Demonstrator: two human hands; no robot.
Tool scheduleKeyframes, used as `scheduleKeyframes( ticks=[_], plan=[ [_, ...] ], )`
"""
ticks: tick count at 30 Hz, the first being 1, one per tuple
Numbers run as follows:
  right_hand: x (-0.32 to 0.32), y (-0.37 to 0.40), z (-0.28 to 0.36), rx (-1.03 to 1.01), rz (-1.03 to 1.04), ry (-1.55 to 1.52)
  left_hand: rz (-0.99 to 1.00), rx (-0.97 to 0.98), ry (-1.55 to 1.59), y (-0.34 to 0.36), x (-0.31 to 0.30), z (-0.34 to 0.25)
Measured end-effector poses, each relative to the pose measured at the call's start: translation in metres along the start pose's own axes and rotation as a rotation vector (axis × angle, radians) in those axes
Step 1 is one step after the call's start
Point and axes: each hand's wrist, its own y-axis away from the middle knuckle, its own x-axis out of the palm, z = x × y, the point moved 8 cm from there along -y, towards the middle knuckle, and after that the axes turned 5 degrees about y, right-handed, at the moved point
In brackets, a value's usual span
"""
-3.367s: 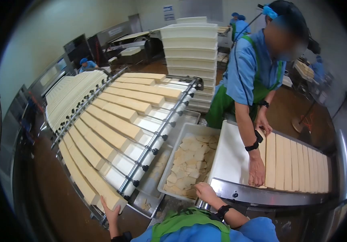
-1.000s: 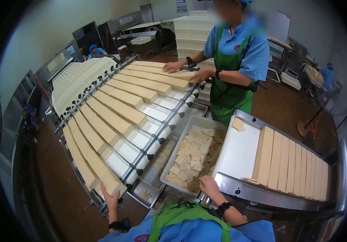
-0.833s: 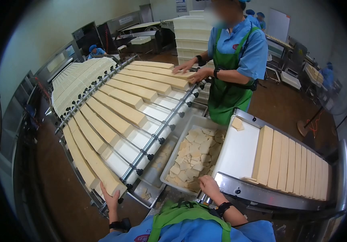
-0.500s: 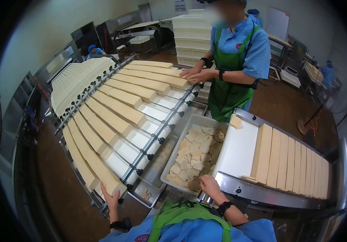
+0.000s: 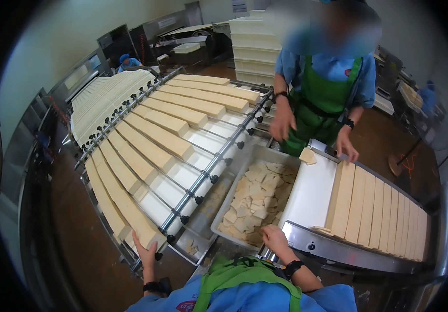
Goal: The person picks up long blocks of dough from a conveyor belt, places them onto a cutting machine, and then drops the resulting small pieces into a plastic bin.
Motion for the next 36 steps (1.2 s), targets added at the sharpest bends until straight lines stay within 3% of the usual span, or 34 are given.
scheduleKeyframes(
  ticks=[36],
  plan=[
    [0.003,0.001,0.0,-0.034,-0.011,0.034,-0.067,-0.025,-0.059,-0.002,-0.004,0.014]
  ],
)
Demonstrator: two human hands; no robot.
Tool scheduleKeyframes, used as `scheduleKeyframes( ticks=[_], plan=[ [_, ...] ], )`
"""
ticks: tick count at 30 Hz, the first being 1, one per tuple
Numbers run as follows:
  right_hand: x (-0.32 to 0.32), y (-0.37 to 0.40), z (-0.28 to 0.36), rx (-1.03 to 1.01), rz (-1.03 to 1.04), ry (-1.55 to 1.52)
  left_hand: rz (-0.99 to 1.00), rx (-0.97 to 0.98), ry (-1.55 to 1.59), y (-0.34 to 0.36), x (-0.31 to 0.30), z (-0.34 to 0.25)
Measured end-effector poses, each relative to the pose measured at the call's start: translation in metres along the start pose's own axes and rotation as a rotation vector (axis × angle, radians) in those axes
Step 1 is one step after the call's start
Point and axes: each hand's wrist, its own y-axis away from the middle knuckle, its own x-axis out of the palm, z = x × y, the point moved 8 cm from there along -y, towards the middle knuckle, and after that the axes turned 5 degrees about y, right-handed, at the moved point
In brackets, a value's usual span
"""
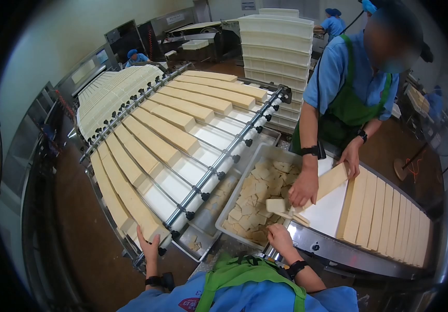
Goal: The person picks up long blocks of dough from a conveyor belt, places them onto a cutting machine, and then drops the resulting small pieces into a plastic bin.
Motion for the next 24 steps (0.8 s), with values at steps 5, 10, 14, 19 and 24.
scheduleKeyframes(
  ticks=[5,10,14,19,24],
  plan=[
    [-0.0016,0.0005,0.0019,-0.007,-0.005,0.001,-0.007,0.002,-0.003,0.0008,-0.0009,0.002],
    [-0.0033,-0.0004,0.0034,0.008,0.007,-0.004,-0.015,-0.02,0.001,0.0006,0.0,-0.0012],
    [-0.0014,-0.0008,0.0012,0.033,0.023,-0.005,-0.032,-0.007,-0.01,0.0006,-0.0009,0.0023],
    [-0.0036,-0.0007,0.0022,0.008,-0.006,-0.016,-0.043,-0.024,0.008,0.0007,-0.001,0.0042],
    [-0.0027,-0.0012,0.001,0.021,0.0,-0.026,-0.055,-0.041,0.03,-0.0001,-0.0009,0.0068]
  ],
)
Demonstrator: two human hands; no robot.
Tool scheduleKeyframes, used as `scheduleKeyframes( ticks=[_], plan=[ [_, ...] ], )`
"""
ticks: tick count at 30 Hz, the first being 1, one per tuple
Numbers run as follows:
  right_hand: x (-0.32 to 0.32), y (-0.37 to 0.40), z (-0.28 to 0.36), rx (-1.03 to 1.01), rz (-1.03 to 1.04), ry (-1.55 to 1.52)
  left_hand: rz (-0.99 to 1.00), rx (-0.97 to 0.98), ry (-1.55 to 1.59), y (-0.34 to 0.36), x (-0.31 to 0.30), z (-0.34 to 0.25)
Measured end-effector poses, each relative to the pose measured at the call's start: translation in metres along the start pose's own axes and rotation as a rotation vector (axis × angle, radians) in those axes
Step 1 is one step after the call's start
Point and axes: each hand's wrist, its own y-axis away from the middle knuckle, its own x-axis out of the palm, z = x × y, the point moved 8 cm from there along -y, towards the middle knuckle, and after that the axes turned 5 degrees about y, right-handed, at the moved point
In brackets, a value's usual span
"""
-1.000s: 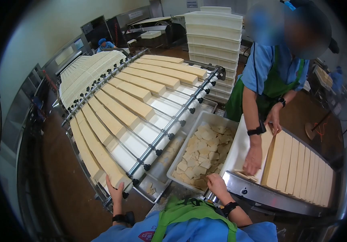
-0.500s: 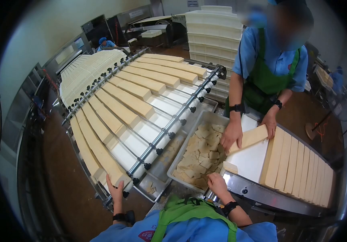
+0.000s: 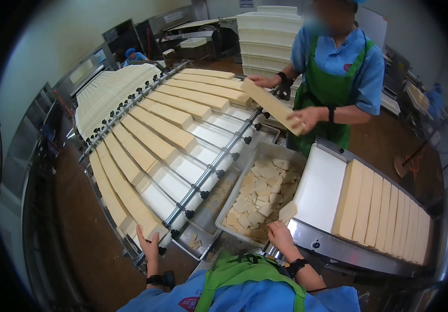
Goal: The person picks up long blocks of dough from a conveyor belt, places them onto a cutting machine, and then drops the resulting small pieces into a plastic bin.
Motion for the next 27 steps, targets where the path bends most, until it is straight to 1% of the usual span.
scheduleKeyframes(
  ticks=[7,13,27],
  plan=[
    [-0.002,0.0,0.001,0.005,0.009,0.002,-0.015,-0.003,0.005,-0.001,0.0,0.0],
    [0.0,0.001,0.0,0.008,0.015,0.011,-0.034,0.024,-0.077,-0.001,-0.001,-0.005],
    [0.002,0.001,-0.004,0.024,0.013,0.003,-0.051,0.008,-0.008,-0.003,-0.001,0.005]
  ],
)
